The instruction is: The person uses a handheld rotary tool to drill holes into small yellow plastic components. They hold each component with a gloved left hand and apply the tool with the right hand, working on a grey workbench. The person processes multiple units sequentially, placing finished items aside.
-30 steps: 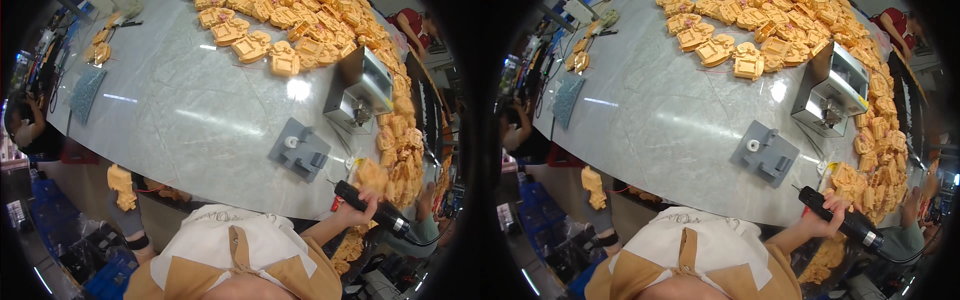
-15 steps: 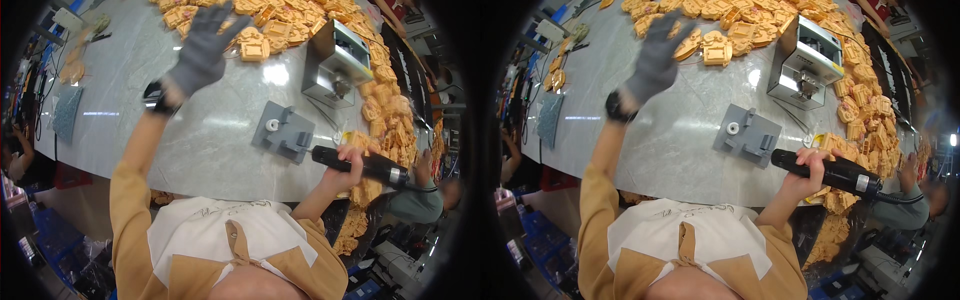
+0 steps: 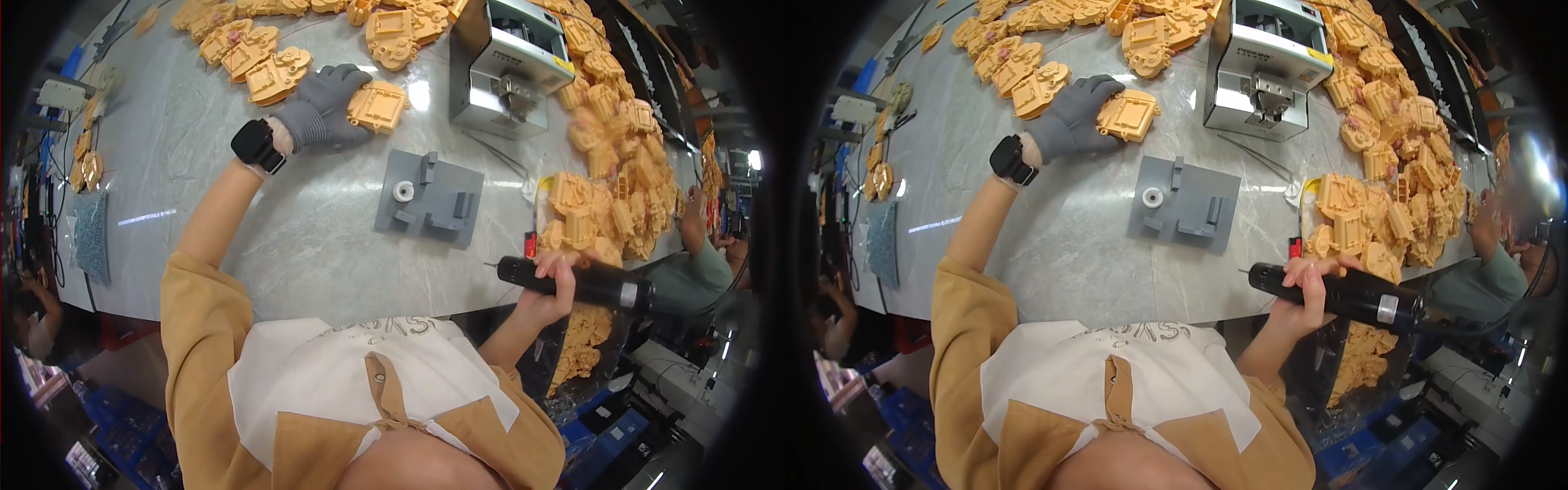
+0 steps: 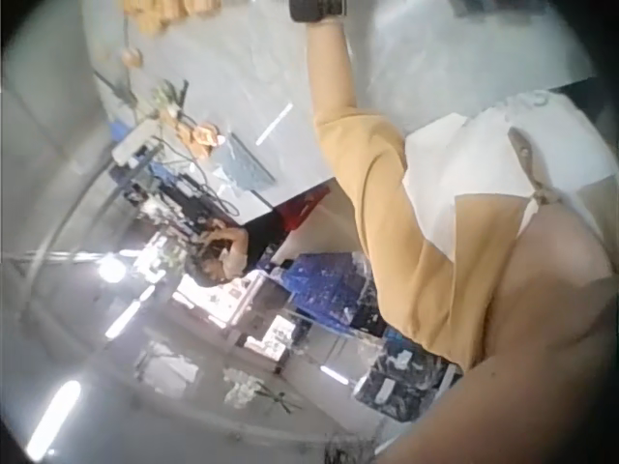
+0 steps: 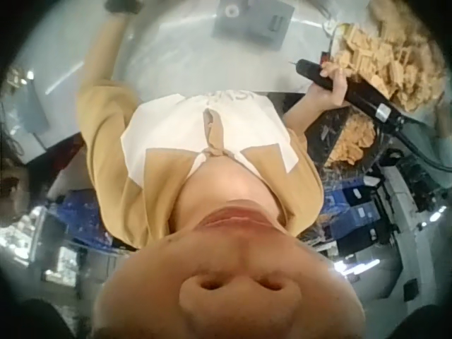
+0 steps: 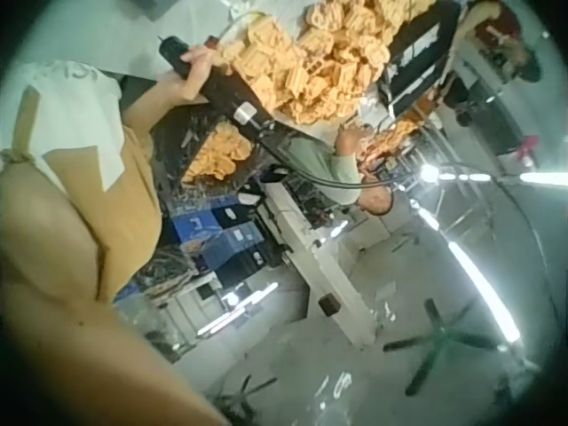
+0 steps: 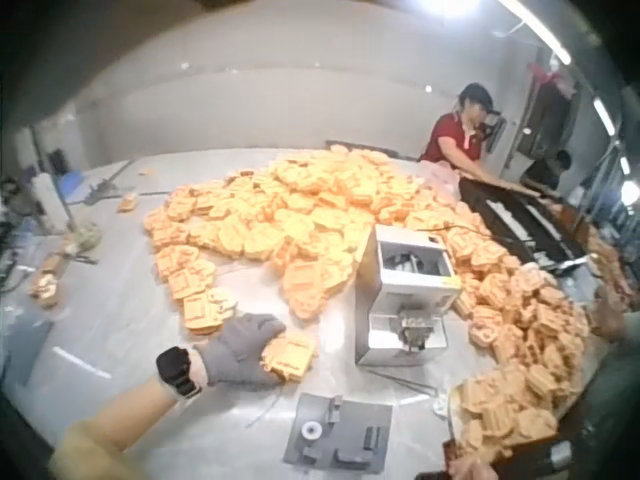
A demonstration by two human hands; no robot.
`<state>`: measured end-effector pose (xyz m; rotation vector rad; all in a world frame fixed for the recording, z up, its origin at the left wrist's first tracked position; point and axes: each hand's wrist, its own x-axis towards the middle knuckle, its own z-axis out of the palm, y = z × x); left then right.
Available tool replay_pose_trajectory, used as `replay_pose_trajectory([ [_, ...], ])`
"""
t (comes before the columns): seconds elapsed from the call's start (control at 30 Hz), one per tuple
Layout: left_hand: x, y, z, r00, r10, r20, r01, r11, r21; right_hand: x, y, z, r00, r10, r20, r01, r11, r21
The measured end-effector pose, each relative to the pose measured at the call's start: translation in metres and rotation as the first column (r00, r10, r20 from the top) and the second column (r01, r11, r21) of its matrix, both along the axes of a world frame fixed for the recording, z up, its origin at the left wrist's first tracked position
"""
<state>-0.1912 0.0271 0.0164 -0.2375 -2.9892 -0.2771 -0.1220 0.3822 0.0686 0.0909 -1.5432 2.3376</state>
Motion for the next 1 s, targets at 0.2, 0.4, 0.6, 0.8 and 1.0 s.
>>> replay_pose_trajectory([
  [0.2, 0.036, 0.022, 0.012, 0.999, 0.019, 0.044, -0.030, 0.963, 0.267, -0.004, -0.006, 0.000, 1.000, 0.009, -0.007, -0.009, 1.000, 0.015],
  [0.4, 0.101, 0.085, 0.077, 0.983, -0.177, 0.040, 0.141, 0.883, 0.448, 0.002, 0.012, -0.005, 0.998, -0.031, 0.046, 0.030, 0.999, 0.028],
  [0.6, 0.094, 0.126, 0.046, 0.998, 0.018, -0.052, -0.007, 0.977, 0.213, 0.003, 0.001, -0.003, 0.998, 0.057, -0.024, -0.057, 0.998, 0.008],
  [0.8, 0.081, 0.128, 0.031, 0.999, 0.009, -0.048, 0.000, 0.984, 0.179, 0.003, 0.005, -0.006, 0.999, 0.032, 0.013, -0.032, 0.999, 0.002],
  [1.0, 0.080, 0.130, 0.036, 0.997, 0.034, -0.075, -0.022, 0.987, 0.158, 0.004, 0.001, -0.007, 0.998, 0.026, 0.054, -0.027, 1.000, 0.015],
])
